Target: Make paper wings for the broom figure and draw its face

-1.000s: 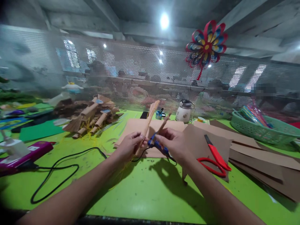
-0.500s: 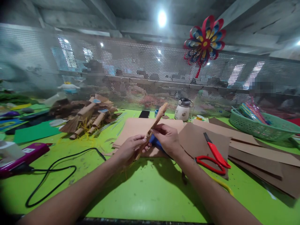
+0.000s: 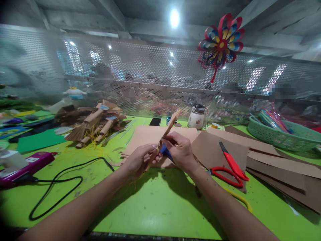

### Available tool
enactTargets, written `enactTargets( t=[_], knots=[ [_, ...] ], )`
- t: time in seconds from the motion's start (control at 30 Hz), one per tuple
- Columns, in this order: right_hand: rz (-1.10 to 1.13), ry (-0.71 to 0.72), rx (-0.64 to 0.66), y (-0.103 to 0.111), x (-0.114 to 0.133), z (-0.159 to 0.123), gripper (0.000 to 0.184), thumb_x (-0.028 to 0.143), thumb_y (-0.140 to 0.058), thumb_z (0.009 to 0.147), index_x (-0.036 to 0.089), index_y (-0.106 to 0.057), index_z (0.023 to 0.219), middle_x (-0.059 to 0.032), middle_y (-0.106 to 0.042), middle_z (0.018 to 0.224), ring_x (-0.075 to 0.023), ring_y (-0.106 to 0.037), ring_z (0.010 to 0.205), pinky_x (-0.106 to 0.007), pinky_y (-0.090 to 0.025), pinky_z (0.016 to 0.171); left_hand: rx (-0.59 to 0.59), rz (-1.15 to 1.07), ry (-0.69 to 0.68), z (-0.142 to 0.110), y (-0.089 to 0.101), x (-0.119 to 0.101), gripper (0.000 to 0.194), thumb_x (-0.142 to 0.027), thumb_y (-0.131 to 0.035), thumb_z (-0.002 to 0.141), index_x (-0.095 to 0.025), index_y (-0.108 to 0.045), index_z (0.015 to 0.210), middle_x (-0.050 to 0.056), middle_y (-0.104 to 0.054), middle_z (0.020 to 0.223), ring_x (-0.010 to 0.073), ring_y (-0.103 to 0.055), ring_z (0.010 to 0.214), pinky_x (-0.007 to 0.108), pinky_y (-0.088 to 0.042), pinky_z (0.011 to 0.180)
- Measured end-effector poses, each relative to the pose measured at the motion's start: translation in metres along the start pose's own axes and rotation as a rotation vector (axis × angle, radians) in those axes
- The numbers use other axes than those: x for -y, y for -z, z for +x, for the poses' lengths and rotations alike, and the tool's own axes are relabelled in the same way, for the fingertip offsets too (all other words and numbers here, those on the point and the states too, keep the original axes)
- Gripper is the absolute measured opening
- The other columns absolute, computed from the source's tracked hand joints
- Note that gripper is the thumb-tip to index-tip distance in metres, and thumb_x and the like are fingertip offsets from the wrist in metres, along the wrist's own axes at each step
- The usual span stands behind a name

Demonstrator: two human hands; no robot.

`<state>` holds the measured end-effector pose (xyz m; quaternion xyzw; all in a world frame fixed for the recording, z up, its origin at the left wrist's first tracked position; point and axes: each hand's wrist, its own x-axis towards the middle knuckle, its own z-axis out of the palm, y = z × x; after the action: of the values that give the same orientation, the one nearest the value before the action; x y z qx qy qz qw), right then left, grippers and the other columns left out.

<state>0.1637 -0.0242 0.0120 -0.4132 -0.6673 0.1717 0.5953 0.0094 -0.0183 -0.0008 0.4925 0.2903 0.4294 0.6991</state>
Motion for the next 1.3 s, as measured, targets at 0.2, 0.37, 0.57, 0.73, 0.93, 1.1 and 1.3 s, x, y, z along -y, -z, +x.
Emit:
enactTargets(
  t=[0.2,0.37,0.57,0.73,0.93,1.1,1.3],
  knots=[
    [-0.099,0.053,0.012,-0.001,-0.005,-0.003,0.011,0.023,-0.060,0.081,0.016,-0.068,0.086,-0.0036,-0.067,0.077,-0.0147,-0.061,0.067,-0.027,-0.050,0.064,-0.015,0.046,-0.007,0.003,0.002,0.005,0.032,-0.043,-0.067,0.076,-0.011,-0.060,0.073,0.005,-0.060,0.067,0.0091,-0.051,0.054,0.020,-0.037,0.053],
    [-0.188,0.094,0.029,-0.002,-0.006,-0.006,0.011,0.026,-0.059,0.083,0.018,-0.066,0.084,-0.0029,-0.064,0.074,-0.0145,-0.057,0.064,-0.026,-0.047,0.061,-0.013,0.061,-0.015,0.006,0.005,0.010,0.031,-0.041,-0.067,0.076,-0.012,-0.058,0.070,0.003,-0.057,0.062,0.0084,-0.048,0.051,0.020,-0.035,0.050],
    [-0.237,0.086,0.040,-0.004,-0.007,-0.008,0.012,0.027,-0.056,0.085,0.019,-0.065,0.085,-0.0039,-0.063,0.075,-0.0155,-0.058,0.065,-0.027,-0.048,0.063,-0.034,0.083,-0.023,0.007,0.006,0.012,0.031,-0.041,-0.068,0.075,-0.013,-0.058,0.069,0.003,-0.058,0.061,0.0087,-0.049,0.050,0.020,-0.035,0.049],
    [-0.253,0.070,0.028,-0.007,-0.008,-0.010,0.012,0.027,-0.057,0.084,0.018,-0.065,0.083,-0.0034,-0.063,0.073,-0.0155,-0.057,0.063,-0.027,-0.047,0.062,-0.042,0.098,-0.013,0.009,0.008,0.014,0.031,-0.041,-0.068,0.074,-0.013,-0.058,0.069,0.003,-0.058,0.061,0.0088,-0.048,0.050,0.020,-0.035,0.048],
    [-0.244,0.048,0.007,-0.010,-0.008,-0.013,0.012,0.027,-0.057,0.083,0.017,-0.064,0.085,-0.0042,-0.064,0.075,-0.0156,-0.058,0.064,-0.028,-0.048,0.062,-0.039,0.109,0.003,0.011,0.010,0.015,0.031,-0.041,-0.067,0.074,-0.013,-0.057,0.067,0.002,-0.057,0.060,0.0083,-0.047,0.048,0.019,-0.034,0.046],
    [-0.237,0.012,-0.007,-0.008,-0.005,-0.017,0.013,0.030,-0.059,0.082,0.018,-0.063,0.084,-0.0034,-0.063,0.072,-0.0147,-0.057,0.061,-0.026,-0.047,0.059,-0.044,0.107,0.010,0.005,0.007,0.006,0.032,-0.041,-0.066,0.077,-0.011,-0.059,0.068,0.004,-0.057,0.061,0.0069,-0.045,0.047,0.017,-0.031,0.043],
    [-0.213,-0.046,-0.057,-0.003,0.001,-0.024,0.013,0.028,-0.056,0.084,0.018,-0.062,0.077,-0.0029,-0.063,0.070,-0.0150,-0.057,0.062,-0.026,-0.047,0.060,0.001,0.047,0.056,0.005,0.012,0.000,0.027,-0.037,-0.062,0.080,-0.012,-0.061,0.071,0.005,-0.058,0.066,0.0071,-0.047,0.048,0.016,-0.033,0.041]
  ],
)
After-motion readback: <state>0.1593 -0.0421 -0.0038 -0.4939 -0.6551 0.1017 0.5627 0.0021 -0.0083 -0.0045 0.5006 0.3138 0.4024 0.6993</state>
